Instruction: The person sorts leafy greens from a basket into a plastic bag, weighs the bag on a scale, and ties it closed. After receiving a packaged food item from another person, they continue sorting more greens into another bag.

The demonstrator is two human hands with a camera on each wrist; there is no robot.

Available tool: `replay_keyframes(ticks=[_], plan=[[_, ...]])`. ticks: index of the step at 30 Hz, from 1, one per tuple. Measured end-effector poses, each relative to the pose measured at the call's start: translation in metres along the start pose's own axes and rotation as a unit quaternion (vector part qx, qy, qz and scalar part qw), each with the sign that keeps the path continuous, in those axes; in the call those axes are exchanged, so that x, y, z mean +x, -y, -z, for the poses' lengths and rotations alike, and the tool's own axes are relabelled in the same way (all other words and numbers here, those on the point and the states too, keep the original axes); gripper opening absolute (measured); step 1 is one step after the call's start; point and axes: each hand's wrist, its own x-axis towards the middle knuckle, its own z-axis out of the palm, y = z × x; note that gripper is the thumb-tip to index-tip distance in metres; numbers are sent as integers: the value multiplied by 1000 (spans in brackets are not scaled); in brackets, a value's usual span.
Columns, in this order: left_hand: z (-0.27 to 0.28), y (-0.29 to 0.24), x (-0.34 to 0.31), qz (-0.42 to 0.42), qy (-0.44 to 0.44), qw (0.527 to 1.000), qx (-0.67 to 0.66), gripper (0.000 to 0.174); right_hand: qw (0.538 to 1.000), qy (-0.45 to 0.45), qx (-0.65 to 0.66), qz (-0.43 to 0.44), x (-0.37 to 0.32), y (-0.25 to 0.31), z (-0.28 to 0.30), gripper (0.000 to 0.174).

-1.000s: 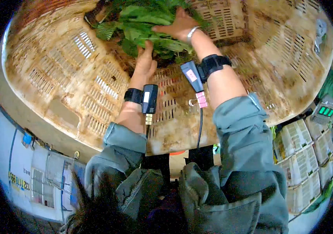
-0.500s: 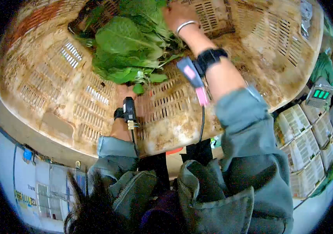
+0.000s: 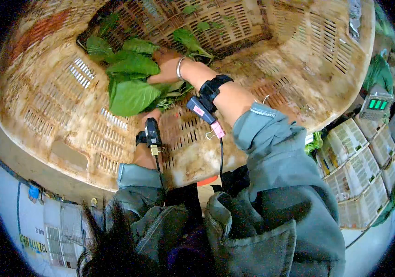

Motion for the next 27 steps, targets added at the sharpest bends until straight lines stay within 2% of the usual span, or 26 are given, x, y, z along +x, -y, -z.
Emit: replay_keyframes(ticks=[2, 3, 4, 6, 7, 8, 9, 10, 11, 12, 14, 15, 16, 19, 20, 21, 22, 23, 24, 26, 27], plan=[[1, -1, 0, 0, 2, 1000, 16, 32, 968, 112, 223, -33, -4, 0, 4, 95], [2, -2, 0, 0, 1, 1000, 25, 33, 946, 126, 294, -46, -6, -5, 10, 102], [3, -2, 0, 1, 1, 999, 34, 33, 906, 145, 395, -47, -2, -18, 8, 105], [6, -3, 1, 1, 6, 999, 50, 33, 811, 94, 559, -144, -9, -35, 6, 107], [7, -4, 0, 2, 7, 998, 61, 34, 785, 120, 607, -24, -1, -43, 3, 112], [7, -4, 0, 4, 6, 998, 70, 34, 782, 120, 611, -23, 0, -44, -2, 112], [7, -5, -1, 6, 7, 997, 80, 34, 878, 48, 469, -75, 3, -44, -7, 113], [6, -6, -3, 5, 6, 996, 91, 34, 942, -26, 312, -124, 7, -40, -11, 114], [6, -8, -6, 4, 4, 995, 104, 35, 949, -71, 277, -136, 14, -36, -23, 115], [5, -10, -9, 4, 3, 993, 115, 35, 948, -71, 283, -131, 20, -36, -24, 115], [3, -11, -17, 1, 4, 989, 146, 35, 940, 17, 291, -176, 26, -38, -23, 114], [1, -12, -20, -1, 9, 987, 162, 36, 932, 4, 280, -230, 24, -32, -23, 118], [-2, -12, -22, -1, 15, 984, 180, 36, 932, 3, 280, -229, 24, -30, -23, 118], [-12, -18, -16, 5, 50, 972, 230, 37, 885, 59, 383, -258, 12, -23, -18, 116], [-13, -23, -11, 17, 50, 970, 236, 37, 885, 57, 383, -259, 4, -17, -13, 116], [-13, -28, -6, 49, 26, 973, 224, 46, 847, 96, 457, -254, -4, -12, -8, 112], [-16, -31, -5, 50, 28, 973, 224, 46, 802, 135, 528, -246, -10, -8, -5, 108], [-18, -33, -4, 41, 32, 977, 205, 50, 756, 132, 608, -201, -14, -6, -11, 98], [-18, -35, -3, 33, 34, 981, 186, 54, 756, 130, 609, -202, -9, -14, -26, 98], [-6, -43, 2, 5, 15, 973, 231, 63, 696, 177, 683, -135, -3, -35, -61, 95], [0, -47, 1, 12, 32, 971, 236, 64, 776, 158, 563, -235, -9, -37, -56, 92]])
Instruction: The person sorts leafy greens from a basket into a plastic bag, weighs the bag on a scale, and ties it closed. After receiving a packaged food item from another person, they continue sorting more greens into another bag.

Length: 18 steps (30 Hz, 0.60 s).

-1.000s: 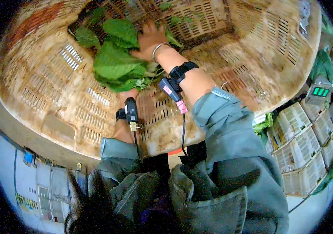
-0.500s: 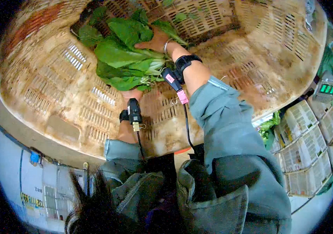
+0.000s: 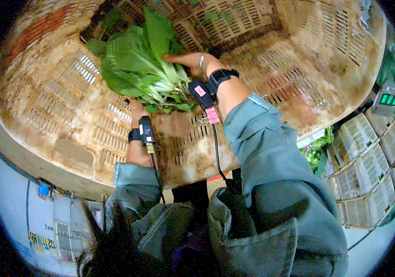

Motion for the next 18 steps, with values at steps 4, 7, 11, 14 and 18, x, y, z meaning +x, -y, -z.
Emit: replay_keyframes(ticks=[4, 7, 11, 14, 18], plan=[[-7, -9, -8, 7, 19, 1000, 10, 67, 989, 50, -136, 14, -7, 32, -16, 82], [-27, -23, -18, 7, -42, 999, 17, 64, 982, 50, -119, 140, -21, 47, -33, 75], [-71, -71, -99, 7, -115, 992, 56, 68, 931, -21, 20, 363, -68, 50, -70, 65], [-70, -109, -145, -54, -100, 988, 104, 68, 868, -201, -56, 452, -142, 73, -127, 89], [-79, -153, -186, -107, -105, 977, 152, 69, 944, -194, -56, 260, -191, 100, -168, 115]])
